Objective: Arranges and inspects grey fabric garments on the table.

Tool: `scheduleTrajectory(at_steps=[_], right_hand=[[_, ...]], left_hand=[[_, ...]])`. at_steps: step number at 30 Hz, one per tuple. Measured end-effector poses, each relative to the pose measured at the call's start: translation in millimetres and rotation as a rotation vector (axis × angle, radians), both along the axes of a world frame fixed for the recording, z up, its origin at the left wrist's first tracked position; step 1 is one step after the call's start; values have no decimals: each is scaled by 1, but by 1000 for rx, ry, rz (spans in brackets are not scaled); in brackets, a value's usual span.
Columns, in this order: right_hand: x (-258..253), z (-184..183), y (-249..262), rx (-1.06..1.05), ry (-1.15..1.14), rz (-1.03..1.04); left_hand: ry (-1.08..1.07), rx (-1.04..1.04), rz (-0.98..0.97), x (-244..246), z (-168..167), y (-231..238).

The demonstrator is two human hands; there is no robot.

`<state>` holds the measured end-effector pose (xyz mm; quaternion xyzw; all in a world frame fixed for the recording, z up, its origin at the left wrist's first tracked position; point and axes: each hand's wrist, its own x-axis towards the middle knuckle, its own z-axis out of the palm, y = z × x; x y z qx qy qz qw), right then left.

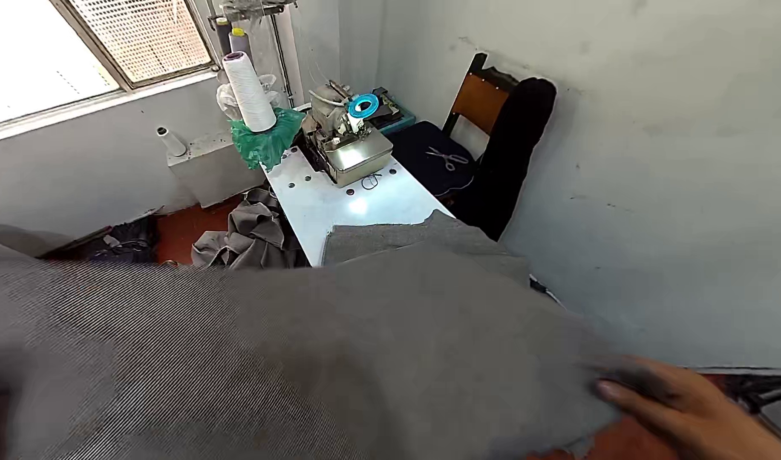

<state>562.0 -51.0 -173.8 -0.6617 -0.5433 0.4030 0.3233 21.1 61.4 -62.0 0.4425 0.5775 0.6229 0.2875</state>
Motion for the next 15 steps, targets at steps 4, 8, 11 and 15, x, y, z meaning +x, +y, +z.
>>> scheduleTrajectory(at_steps=[4,8,11,15], right_hand=[[96,-13,29,-263,16,-299],[170,-162,90,-486,-244,-433],[181,-251,116,-550,-604,-423],[126,-216,138,-388,-635,-328]], left_hand=[[-53,-338,-347,81,-137,130],[253,-735,-465,177,-314,229],[450,-784,-402,200,-362,247],[313,-582,-291,122,-370,232]])
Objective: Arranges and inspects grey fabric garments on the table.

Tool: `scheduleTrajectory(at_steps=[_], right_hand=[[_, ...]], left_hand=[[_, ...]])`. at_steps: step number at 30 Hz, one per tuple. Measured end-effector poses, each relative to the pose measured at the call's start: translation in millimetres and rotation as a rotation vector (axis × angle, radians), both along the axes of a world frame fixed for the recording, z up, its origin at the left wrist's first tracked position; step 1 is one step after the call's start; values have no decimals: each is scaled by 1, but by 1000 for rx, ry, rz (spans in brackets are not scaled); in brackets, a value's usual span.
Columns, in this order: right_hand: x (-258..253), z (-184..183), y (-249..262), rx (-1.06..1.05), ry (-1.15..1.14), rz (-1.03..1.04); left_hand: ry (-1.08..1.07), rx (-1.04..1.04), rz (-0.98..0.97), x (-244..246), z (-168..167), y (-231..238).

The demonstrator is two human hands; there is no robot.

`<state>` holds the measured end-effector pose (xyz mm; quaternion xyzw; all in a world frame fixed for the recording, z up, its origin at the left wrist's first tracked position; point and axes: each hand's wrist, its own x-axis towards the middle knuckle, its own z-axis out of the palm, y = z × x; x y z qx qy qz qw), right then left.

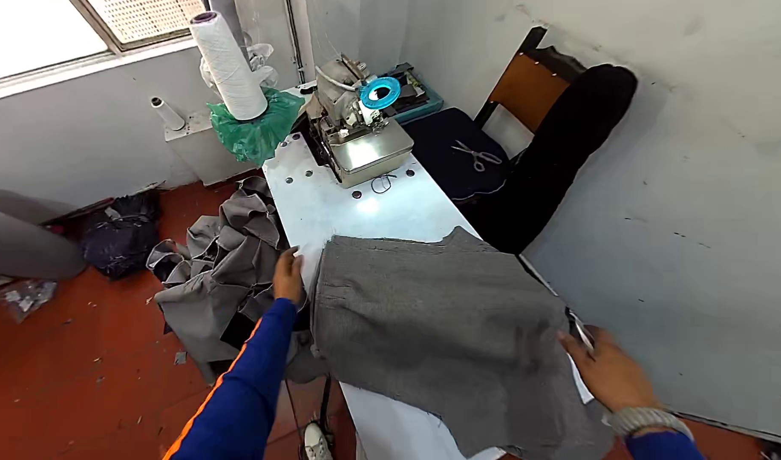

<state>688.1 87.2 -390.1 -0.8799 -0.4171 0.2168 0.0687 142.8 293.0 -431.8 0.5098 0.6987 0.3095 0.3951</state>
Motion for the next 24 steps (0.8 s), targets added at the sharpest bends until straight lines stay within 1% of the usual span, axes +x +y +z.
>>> scheduleTrajectory(at_steps=[1,2,3,4,5,7,9,10,11,13,15,17,20,22,24], right_hand=[[-26,23,4,14,37,76],[-56,44,9,15,96,184],[-87,60,16,-5,190,306],[-121,72,24,-49,295,424],[-157,79,32,-88,388,537],[-227,78,46,-120,459,756],[-289,71,56,-186,399,914],[-316,66,61,-242,333,958],[-339,59,66,-318,257,982],[-377,45,73,-471,110,1004],[-406,27,76,-539,21,995],[-433,17,77,-543,-1,968],[-466,10,75,-488,15,941],[-473,6,75,-466,9,914],[-463,9,76,-428,35,879]], left_hand=[[44,-48,18,-30,-14,-18],[123,-156,-15,-55,-32,-41],[200,-285,-100,-69,-50,-68],[239,-388,-203,-71,-68,-94],[242,-461,-300,-63,-83,-116],[205,-478,-428,-36,-110,-141],[181,-455,-515,-17,-131,-150],[195,-467,-564,-15,-133,-150],[212,-502,-618,-19,-127,-148],[215,-605,-693,-39,-99,-146],[198,-633,-727,-69,-73,-151],[221,-605,-773,-91,-43,-162],[244,-549,-834,-98,0,-176],[278,-547,-881,-96,26,-181],[297,-526,-910,-100,53,-184]])
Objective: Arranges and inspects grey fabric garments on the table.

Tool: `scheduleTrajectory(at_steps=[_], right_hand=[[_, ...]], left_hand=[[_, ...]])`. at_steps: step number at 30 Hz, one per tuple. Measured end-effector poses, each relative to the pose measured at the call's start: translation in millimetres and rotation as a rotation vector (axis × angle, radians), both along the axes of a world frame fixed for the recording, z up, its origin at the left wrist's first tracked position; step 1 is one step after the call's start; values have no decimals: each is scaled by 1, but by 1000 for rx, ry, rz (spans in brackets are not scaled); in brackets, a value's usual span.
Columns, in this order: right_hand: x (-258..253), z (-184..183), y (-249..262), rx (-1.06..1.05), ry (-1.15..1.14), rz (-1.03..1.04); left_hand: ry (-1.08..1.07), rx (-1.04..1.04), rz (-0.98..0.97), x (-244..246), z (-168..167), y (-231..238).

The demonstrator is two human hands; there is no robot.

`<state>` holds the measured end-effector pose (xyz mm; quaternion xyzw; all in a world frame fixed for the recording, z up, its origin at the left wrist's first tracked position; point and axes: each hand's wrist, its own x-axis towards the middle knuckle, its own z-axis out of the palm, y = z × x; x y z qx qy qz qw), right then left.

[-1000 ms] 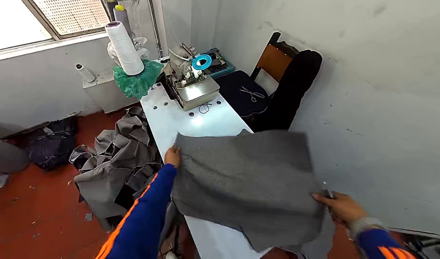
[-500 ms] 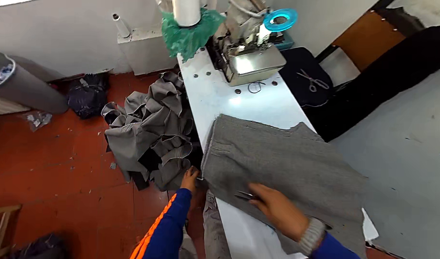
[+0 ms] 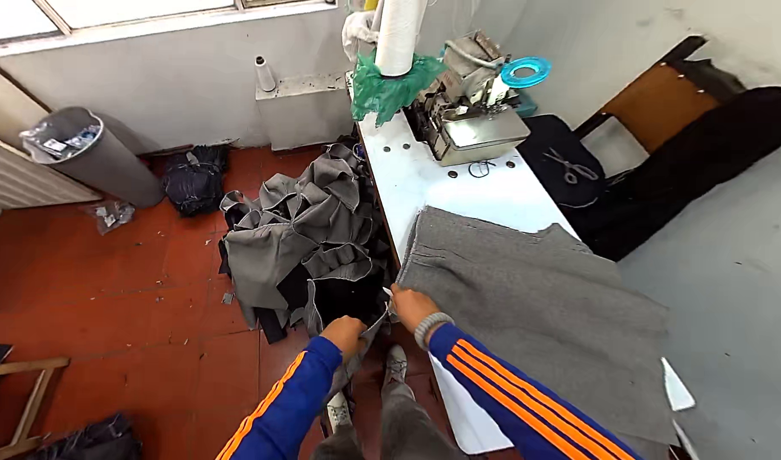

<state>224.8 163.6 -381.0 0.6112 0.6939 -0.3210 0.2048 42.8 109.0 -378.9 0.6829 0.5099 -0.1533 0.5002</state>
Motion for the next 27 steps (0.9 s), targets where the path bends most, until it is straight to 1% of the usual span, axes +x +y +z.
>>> scheduleTrajectory(at_steps=[1,3,5,6,8,10,12,13,14,15,16,17,19,20,21,22,23,24,25,26,27], right_hand=[[12,4,-1,16,67,-27],[45,17,-6,26,318,-71],[74,31,-25,-76,597,-120],[81,35,-37,-137,690,-121],[77,34,-60,-197,804,-82],[61,11,-81,-199,861,-45],[37,-4,-102,-182,838,-45],[27,-1,-112,-188,826,-46],[20,8,-119,-201,854,-55],[19,20,-126,-202,918,-91],[26,36,-132,-183,978,-145],[42,55,-138,-118,1024,-193],[101,94,-154,129,1055,-280],[139,114,-166,263,1024,-321],[181,137,-180,378,953,-346],[222,162,-194,478,855,-351],[260,191,-205,548,756,-342],[288,226,-211,571,654,-348],[300,268,-207,555,538,-394],[295,312,-192,502,402,-499],[289,339,-168,459,229,-605]], left_hand=[[-31,26,16,-6,14,-3],[-175,120,103,-29,49,-12],[-366,215,182,-53,100,-26],[-473,266,184,-62,129,-33],[-684,361,104,-77,187,-44],[-857,488,-47,-87,237,-52],[-901,650,-136,-103,282,-59],[-884,730,-135,-112,301,-63],[-861,787,-103,-122,317,-67],[-845,825,-31,-130,329,-71],[-832,853,60,-136,336,-77],[-842,887,205,-135,339,-85],[-840,962,420,-133,334,-93],[-852,989,459,-144,318,-90],[-898,937,383,-163,295,-83],[-960,835,283,-173,269,-73],[-999,745,296,-159,252,-67],[-970,655,395,-123,247,-63],[-905,584,451,-88,244,-53],[-857,572,465,-52,239,-36],[-857,573,502,-18,224,-13]])
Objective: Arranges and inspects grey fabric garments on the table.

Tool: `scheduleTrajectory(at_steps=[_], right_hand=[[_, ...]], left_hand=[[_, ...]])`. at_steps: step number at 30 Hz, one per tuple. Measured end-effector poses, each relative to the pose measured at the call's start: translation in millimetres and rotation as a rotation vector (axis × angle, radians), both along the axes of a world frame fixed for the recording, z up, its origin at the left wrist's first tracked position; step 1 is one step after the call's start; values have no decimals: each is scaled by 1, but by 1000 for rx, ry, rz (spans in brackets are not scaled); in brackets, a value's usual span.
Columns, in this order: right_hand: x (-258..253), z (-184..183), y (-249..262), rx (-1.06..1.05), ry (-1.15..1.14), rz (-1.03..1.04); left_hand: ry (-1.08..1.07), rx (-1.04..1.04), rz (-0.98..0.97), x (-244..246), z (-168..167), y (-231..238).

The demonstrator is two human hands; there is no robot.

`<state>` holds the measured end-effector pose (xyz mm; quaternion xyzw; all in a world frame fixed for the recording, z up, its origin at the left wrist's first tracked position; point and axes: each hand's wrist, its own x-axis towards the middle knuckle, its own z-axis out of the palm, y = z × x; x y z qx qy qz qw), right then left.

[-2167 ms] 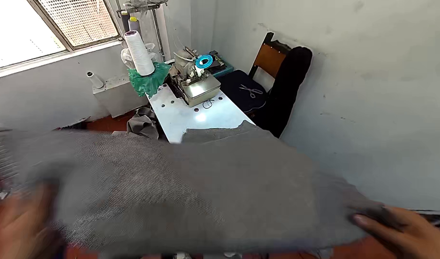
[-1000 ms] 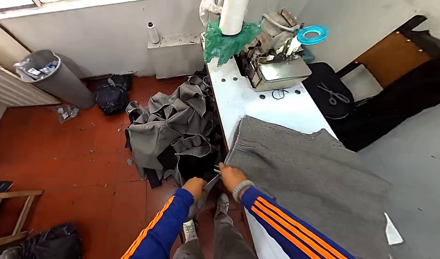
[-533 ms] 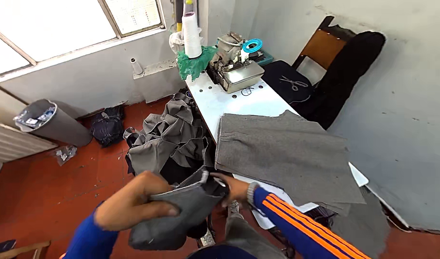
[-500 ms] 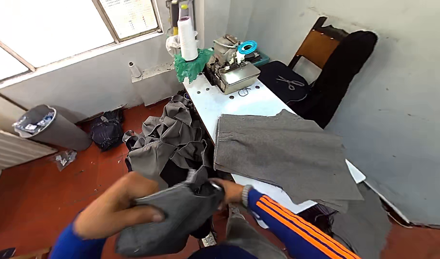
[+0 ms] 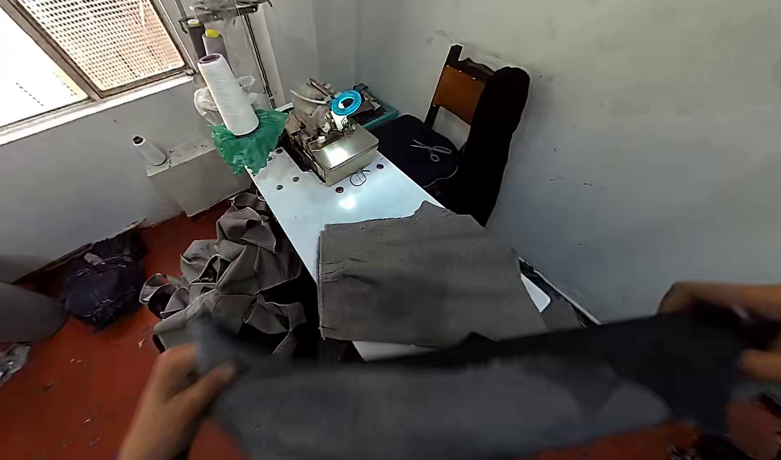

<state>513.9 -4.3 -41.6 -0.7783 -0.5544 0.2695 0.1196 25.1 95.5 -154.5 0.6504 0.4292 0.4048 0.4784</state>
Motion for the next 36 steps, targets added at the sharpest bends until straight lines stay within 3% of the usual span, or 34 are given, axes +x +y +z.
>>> scheduleTrajectory(at_steps=[2,4,6,9,13,15,17,19,22,26,30,36], right_hand=[[37,-11,56,-6,-150,-53],[90,-78,120,104,-233,-64],[117,-157,174,60,-267,-177],[119,-243,202,15,-201,-290],[65,-262,178,33,-28,-97],[38,-255,166,-60,85,71],[7,-252,163,-165,184,252],[-34,-252,164,-236,208,414],[-101,-263,165,-336,119,566],[-172,-285,164,-498,-107,670],[-225,-310,158,-533,-164,718],[-262,-318,149,-499,-211,619]], left_hand=[[10,-48,51,63,-43,59],[156,-147,113,118,-97,119],[363,-238,156,160,-161,168],[544,-348,182,186,-226,203],[510,-338,399,125,-259,166],[607,-473,429,81,-298,126],[697,-591,218,70,-342,86],[713,-663,-48,94,-364,60],[843,-736,-289,123,-364,53],[884,-613,-258,84,-351,49],[823,-666,-364,44,-289,26],[873,-604,-377,41,-215,5]])
